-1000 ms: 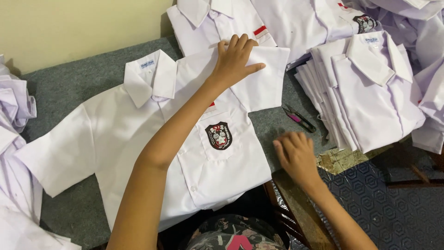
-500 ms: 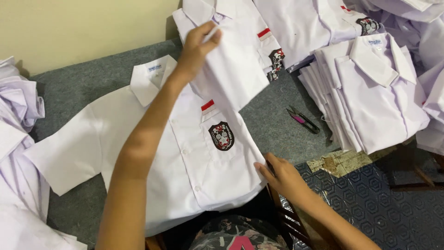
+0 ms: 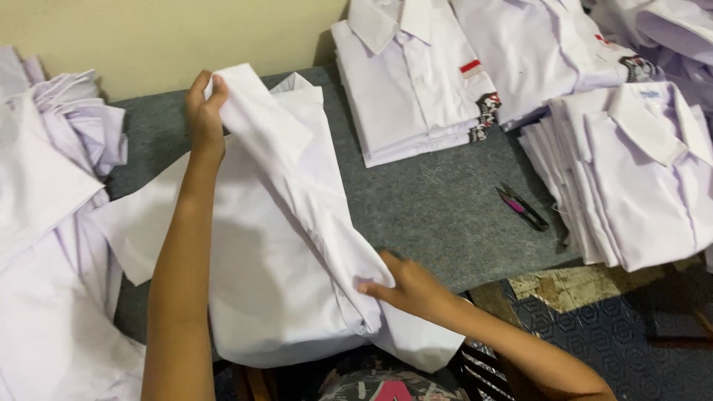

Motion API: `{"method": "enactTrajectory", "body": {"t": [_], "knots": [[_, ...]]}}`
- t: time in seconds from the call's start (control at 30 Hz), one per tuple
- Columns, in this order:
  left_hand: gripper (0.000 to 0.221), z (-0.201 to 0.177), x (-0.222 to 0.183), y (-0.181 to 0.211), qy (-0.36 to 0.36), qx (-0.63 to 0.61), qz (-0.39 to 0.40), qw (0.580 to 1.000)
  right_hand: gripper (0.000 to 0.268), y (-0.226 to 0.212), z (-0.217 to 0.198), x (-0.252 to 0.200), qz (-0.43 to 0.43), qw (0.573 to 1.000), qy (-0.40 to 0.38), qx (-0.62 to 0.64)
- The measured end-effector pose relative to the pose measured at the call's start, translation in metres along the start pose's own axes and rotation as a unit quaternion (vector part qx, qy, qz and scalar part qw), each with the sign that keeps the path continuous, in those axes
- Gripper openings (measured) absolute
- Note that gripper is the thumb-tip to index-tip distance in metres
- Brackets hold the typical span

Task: Trimming loose threads from white shirts using scissors and then folding them neatly.

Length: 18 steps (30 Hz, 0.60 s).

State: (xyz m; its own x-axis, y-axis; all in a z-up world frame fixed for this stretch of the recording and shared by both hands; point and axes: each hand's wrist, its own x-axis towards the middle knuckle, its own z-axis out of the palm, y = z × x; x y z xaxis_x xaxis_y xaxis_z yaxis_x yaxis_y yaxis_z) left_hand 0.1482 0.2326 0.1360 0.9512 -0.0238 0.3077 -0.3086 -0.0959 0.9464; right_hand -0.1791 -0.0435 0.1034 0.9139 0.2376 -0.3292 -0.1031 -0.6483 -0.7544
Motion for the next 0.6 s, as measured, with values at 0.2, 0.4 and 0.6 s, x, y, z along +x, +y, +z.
{"method": "enactTrajectory", "body": {"t": [0.2,0.4,0.6], "knots": [[0.015,-0.066,0.027,-0.186,-0.019,0.145,-0.063,0.987,0.088,-0.035,0.009,0.008,0.066,0.991,-0.034,-0.108],[0.052,-0.074,-0.019,-0.114,-0.13,0.311,-0.093,0.937,0.086,-0.048,0.024,0.023,0.027,0.99,-0.013,-0.136],[0.067,-0.057,-0.028,-0.072,-0.161,0.46,-0.084,0.869,0.074,-0.042,0.06,0.042,-0.015,0.984,-0.048,-0.169]]}}
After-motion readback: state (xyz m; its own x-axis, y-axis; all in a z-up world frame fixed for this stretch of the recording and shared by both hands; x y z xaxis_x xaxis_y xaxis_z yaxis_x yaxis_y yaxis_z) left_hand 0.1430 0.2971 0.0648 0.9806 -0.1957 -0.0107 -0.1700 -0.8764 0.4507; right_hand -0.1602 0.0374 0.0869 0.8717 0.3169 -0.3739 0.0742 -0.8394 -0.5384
